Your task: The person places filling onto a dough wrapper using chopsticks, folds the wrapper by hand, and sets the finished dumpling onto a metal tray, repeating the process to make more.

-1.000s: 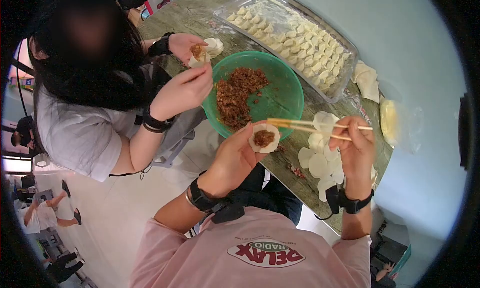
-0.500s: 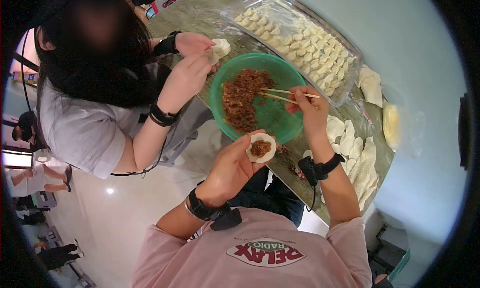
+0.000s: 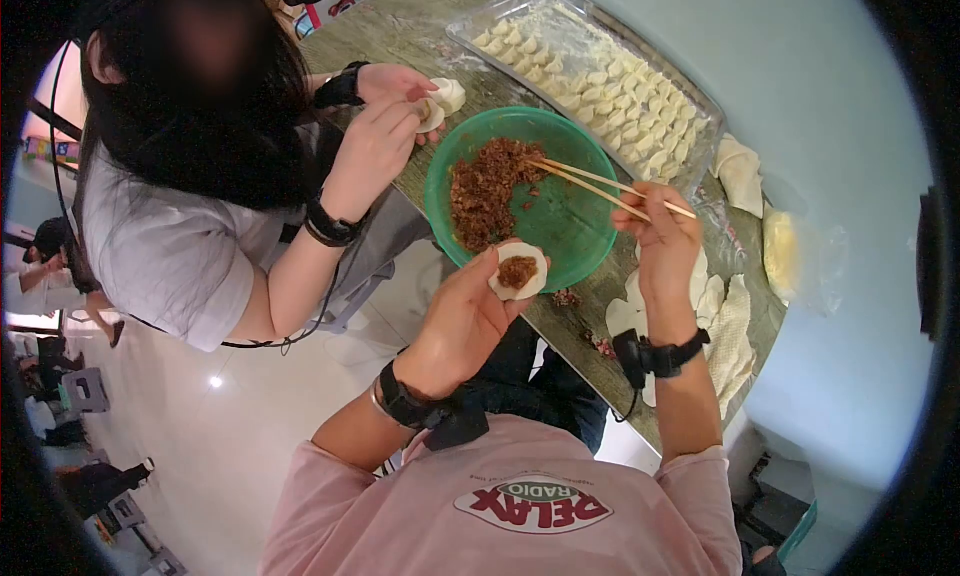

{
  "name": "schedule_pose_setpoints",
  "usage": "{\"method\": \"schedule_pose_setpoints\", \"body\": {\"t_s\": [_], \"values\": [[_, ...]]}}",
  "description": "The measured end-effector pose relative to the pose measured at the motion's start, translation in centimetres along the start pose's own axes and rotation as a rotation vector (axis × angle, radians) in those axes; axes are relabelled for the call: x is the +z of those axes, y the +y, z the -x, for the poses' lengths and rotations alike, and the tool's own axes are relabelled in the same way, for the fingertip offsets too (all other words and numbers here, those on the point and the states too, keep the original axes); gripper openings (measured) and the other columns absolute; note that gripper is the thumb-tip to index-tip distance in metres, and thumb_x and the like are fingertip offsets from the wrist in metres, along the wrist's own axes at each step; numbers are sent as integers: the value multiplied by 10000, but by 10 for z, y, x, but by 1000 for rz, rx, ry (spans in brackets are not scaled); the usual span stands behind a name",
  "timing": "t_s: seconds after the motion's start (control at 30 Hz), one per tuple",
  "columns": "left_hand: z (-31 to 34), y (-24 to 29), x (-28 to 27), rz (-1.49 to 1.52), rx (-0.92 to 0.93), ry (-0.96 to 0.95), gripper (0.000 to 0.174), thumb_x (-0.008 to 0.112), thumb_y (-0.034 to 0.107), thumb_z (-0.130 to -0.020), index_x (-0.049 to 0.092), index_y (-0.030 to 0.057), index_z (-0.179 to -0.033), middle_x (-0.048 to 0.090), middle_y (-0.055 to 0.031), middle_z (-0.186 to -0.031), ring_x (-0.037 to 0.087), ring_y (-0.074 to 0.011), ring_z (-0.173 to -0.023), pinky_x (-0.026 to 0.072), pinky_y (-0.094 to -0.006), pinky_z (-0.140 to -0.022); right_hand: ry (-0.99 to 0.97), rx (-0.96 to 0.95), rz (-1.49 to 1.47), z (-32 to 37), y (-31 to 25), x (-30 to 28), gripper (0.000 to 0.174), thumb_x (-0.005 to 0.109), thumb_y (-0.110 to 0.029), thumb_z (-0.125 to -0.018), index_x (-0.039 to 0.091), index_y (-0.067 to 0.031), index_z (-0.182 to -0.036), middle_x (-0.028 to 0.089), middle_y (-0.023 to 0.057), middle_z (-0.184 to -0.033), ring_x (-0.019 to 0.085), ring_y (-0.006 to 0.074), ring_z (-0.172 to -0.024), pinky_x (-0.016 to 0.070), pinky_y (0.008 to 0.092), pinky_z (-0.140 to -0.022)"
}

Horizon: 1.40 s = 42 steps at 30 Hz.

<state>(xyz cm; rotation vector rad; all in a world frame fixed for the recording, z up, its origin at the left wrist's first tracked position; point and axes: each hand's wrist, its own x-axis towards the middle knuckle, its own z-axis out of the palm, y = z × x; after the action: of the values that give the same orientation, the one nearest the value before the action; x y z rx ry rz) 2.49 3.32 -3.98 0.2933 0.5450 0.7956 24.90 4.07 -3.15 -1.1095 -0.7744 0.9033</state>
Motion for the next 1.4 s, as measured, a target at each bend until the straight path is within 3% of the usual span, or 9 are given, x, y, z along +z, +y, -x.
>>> {"method": "schedule_pose_setpoints", "body": {"t_s": [0.2,0.53,0.93,1.13,1.4], "values": [[-5,5,6,-9,-11,-22,422,358,308,-972,425,-7,-1245,506,-120,-1247,489,-210,-1155,393,-353,-992,-63,114,-123,42,-47,-24,199,515,-158,-908,561,35,-913,624,151,-813,618,213,-636,506,296,-541],[2,-9,20,-51,-49,-88,410,350,288,-975,430,-23,-1230,511,-127,-1218,501,-216,-1134,396,-363,-1000,-140,213,12,70,-69,-46,274,523,-205,-905,569,65,-926,628,164,-788,619,215,-598,504,285,-527],[16,-19,30,-87,-95,-123,407,348,290,-976,436,-10,-1237,516,-121,-1207,505,-218,-1128,392,-345,-1005,-60,172,-137,84,-71,-68,261,529,-210,-900,565,48,-896,627,157,-755,614,220,-565,496,281,-490],[21,-21,36,-95,-114,-151,427,336,288,-979,413,-25,-1259,508,-125,-1221,509,-218,-1125,395,-340,-1003,-75,195,-12,92,-75,-67,254,526,-210,-903,560,41,-879,622,149,-738,611,211,-552,495,275,-484],[23,-22,36,-114,-134,-152,430,341,283,-976,410,-27,-1266,505,-137,-1234,512,-228,-1132,395,-346,-1004,-82,182,-55,96,-83,-66,255,532,-215,-901,563,37,-870,621,142,-733,612,203,-547,494,272,-480]]}}
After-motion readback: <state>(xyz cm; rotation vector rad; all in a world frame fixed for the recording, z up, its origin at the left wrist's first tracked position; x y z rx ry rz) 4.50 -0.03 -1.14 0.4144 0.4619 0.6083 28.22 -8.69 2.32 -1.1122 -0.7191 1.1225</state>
